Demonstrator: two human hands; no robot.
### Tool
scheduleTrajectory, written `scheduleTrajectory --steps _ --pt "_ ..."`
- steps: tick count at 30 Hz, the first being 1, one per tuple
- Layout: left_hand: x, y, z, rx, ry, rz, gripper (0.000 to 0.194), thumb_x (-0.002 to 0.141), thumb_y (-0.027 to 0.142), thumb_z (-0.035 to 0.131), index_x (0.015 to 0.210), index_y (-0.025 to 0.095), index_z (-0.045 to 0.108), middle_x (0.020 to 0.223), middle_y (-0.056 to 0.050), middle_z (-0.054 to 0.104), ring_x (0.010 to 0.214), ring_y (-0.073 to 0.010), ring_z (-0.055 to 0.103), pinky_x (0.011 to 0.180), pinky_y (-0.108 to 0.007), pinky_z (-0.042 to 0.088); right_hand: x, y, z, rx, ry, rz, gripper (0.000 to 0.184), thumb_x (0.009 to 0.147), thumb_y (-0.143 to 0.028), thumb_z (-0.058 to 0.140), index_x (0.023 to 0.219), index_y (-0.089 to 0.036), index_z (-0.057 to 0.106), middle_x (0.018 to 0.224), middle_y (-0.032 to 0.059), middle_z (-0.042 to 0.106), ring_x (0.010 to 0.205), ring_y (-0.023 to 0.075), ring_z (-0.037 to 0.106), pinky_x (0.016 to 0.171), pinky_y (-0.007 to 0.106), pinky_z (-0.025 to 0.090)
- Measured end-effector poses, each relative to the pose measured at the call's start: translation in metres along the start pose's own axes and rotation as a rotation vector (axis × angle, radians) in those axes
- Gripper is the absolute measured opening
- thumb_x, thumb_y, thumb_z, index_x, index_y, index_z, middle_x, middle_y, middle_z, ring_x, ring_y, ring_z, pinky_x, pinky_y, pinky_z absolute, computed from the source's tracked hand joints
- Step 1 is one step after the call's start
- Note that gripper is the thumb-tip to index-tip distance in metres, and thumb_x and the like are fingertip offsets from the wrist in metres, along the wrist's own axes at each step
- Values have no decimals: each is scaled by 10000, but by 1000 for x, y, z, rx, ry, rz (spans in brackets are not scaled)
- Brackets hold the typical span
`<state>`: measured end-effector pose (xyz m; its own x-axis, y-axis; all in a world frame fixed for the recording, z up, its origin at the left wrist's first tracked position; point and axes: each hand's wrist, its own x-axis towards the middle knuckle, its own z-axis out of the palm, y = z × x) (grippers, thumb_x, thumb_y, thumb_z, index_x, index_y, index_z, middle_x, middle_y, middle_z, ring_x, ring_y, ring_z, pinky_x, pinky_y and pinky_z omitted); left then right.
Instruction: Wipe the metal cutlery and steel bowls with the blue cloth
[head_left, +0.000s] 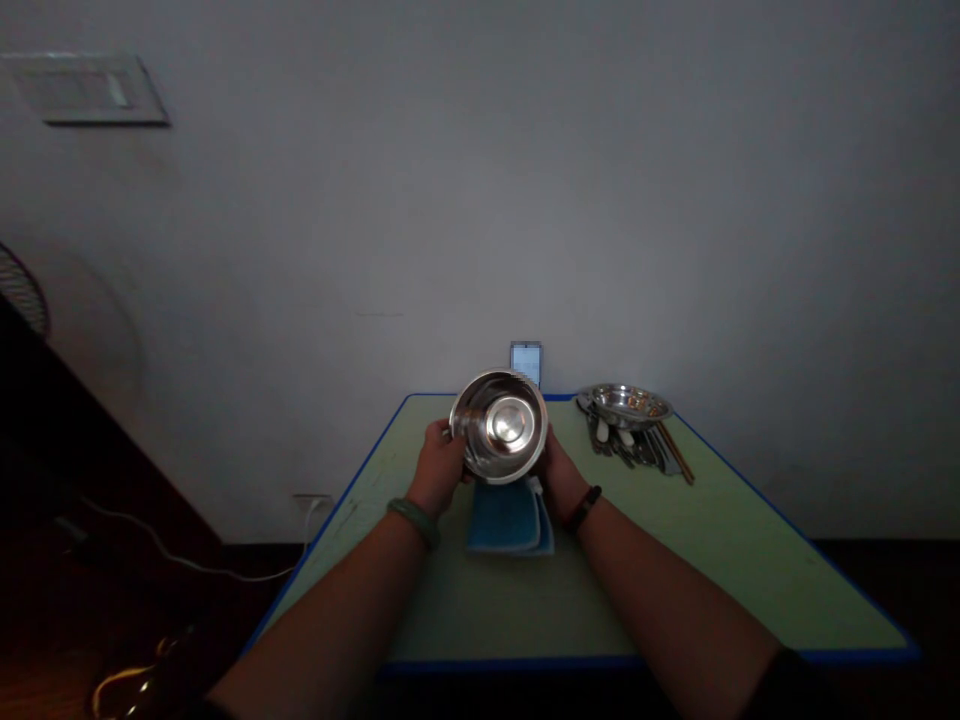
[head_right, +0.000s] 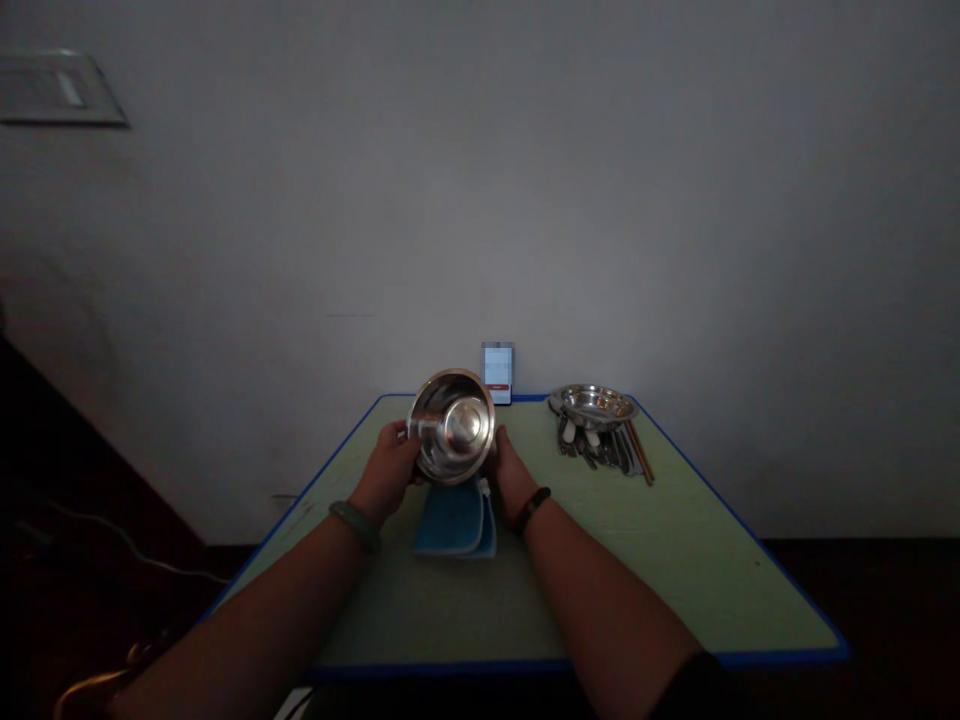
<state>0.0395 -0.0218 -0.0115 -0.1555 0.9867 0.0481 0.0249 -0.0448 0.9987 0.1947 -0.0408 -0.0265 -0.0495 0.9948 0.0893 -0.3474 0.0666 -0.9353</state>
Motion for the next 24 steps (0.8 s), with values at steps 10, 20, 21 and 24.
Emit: scheduleTrajectory --steps 10,20,21,24 --pt "4 3 -3 -29 107 -78 326 782 253 560 1026 220 345 755 15 564 463 -90 566 428 -262 517 6 -5 -6 261 14 229 401 809 -541 464 912 -194 636 769 40 703 813 213 659 810 386 501" --pt "0 3 0 -66 57 -65 294 775 192 542 990 223 343 892 -19 536 599 -103 599 461 -283 552 23 12 -20 73 403 -52 341 564 -291 665 889 -214 596 770 -25 672 720 171 611 696 315 490" --pt "0 4 1 -71 51 -66 292 776 192 542 986 223 341 900 -19 532 607 -105 601 462 -289 555 23 12 -20 50 432 -89 325 577 -312 652 881 -214 594 781 -23 665 741 172 605 702 310 482" --pt "-1 4 2 -77 31 -72 277 781 184 538 965 225 335 890 -13 529 590 -103 600 461 -300 557 23 11 -19 -34 454 -194 309 604 -353 628 877 -212 594 824 -19 650 795 169 585 745 303 456"
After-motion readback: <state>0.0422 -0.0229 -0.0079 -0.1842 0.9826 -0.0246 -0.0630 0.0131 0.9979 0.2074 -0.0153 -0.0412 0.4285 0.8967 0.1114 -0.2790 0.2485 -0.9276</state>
